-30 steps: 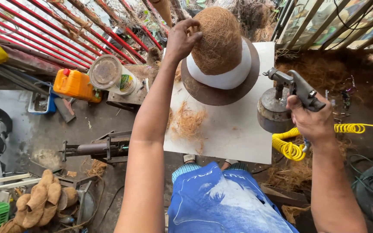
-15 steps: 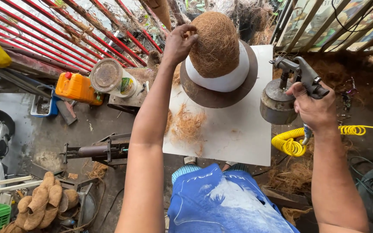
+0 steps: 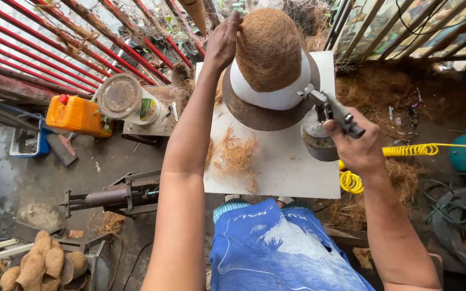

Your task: The person attaches coconut fiber to a hat form on a stand, pressing and smoothing the fibers by hand. They then use a spray gun to apply a liquid to the fibers and a heat gun to dry and set the material.

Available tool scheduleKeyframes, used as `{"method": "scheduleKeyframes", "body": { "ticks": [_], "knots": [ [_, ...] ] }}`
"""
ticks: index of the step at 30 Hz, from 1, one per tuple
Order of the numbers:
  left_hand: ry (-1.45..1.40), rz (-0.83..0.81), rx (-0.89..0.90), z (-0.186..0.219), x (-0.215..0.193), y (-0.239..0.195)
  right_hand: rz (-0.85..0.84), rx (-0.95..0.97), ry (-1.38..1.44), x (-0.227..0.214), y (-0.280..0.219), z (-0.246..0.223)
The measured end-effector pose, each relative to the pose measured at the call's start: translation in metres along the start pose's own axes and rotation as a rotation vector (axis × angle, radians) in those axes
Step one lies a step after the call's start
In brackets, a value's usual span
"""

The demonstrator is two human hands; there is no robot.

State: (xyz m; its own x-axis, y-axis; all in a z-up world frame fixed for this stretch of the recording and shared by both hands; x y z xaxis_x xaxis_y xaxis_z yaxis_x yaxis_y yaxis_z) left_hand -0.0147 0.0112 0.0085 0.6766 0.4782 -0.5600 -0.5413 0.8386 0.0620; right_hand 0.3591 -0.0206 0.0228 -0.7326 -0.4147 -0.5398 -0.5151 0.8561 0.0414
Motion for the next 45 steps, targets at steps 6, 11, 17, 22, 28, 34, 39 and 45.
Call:
{"method": "scheduleKeyframes", "body": {
  "ticks": [6,11,17,22,28,34,39,45],
  "knots": [
    [-0.06,-0.047,0.142,0.0,-0.013,0.003,0.141,-0.137,-0.052,0.04,-0.03,-0.027],
    [-0.068,-0.135,0.196,-0.01,-0.02,0.011,0.343,-0.009,-0.064,0.072,-0.055,-0.033],
    [-0.092,-0.222,0.353,-0.028,-0.016,0.036,0.409,-0.186,-0.209,0.127,-0.07,-0.067],
    [0.046,-0.248,0.317,-0.03,-0.015,0.046,0.455,-0.219,-0.26,0.168,-0.072,-0.09],
    [0.023,-0.316,0.294,-0.022,-0.027,0.039,0.516,-0.145,-0.266,0.187,-0.073,-0.104],
    [0.024,-0.316,0.303,-0.025,-0.026,0.042,0.486,-0.258,-0.354,0.187,-0.066,-0.1],
    [0.003,-0.329,0.279,-0.03,-0.022,0.046,0.512,-0.152,-0.289,0.178,-0.06,-0.088],
    [-0.021,-0.279,0.325,-0.028,-0.024,0.046,0.529,-0.099,-0.238,0.142,-0.045,-0.073]
  ]
}}
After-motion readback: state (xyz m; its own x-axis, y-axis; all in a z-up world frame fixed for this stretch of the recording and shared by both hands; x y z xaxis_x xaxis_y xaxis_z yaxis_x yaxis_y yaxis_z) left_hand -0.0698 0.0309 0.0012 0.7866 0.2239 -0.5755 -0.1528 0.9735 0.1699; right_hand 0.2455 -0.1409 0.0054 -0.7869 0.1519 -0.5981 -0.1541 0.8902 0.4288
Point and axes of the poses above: each hand's wrist, its own y-axis towards the middle knuckle, its own x-axis out of the palm, z = x × y, the point moved 2 cm from there along y, towards the middle knuckle, and after that the axes turned 2 degrees about z, right-handed, at the moved point
